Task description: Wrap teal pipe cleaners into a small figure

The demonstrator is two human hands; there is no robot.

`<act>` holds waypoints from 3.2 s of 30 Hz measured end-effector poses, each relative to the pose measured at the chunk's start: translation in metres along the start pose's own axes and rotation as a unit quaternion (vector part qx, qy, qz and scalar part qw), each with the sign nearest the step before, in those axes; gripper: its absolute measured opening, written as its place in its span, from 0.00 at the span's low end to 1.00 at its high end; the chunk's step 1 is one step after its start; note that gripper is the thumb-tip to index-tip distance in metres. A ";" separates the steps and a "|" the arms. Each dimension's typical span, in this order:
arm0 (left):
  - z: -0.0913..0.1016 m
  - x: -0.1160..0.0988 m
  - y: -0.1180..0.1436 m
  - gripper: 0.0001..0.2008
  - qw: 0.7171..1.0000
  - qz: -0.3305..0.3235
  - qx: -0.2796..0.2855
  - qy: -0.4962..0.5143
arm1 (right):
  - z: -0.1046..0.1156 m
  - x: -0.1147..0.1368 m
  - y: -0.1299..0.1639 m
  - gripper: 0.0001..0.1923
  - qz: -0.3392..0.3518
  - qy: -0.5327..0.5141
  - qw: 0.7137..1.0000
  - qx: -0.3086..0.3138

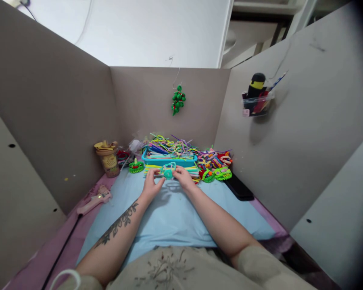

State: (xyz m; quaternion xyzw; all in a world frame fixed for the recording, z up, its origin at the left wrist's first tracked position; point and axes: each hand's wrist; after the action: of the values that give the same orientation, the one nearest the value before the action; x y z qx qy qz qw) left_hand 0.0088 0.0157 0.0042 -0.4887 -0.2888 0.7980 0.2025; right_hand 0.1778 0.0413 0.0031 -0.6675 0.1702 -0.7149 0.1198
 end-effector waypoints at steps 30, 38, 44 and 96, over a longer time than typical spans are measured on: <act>0.000 -0.010 -0.007 0.20 0.955 0.177 0.006 0.239 | -0.004 -0.006 -0.001 0.11 0.031 -0.019 0.997 -0.074; 0.004 -0.015 -0.010 0.23 0.917 0.232 0.065 0.318 | 0.006 -0.012 -0.005 0.13 0.060 0.081 0.994 -0.051; 0.006 -0.017 -0.010 0.23 0.895 0.244 0.083 0.365 | 0.004 -0.008 -0.003 0.05 0.081 0.108 0.990 -0.048; 0.003 0.007 -0.006 0.16 0.972 0.101 0.095 0.187 | 0.005 0.014 0.001 0.07 -0.074 -0.030 0.990 0.114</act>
State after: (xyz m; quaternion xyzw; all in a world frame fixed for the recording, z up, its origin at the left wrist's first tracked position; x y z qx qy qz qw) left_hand 0.0038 0.0238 0.0050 -0.6347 -0.1180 0.7322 0.2170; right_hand 0.1820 0.0341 0.0161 -0.6812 0.0341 -0.7164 0.1469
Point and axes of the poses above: each hand's wrist, its own y-axis away from the middle knuckle, its own z-axis out of the back of the hand, x = y × z, and after that the axes turned 1 degree about -y, right-handed
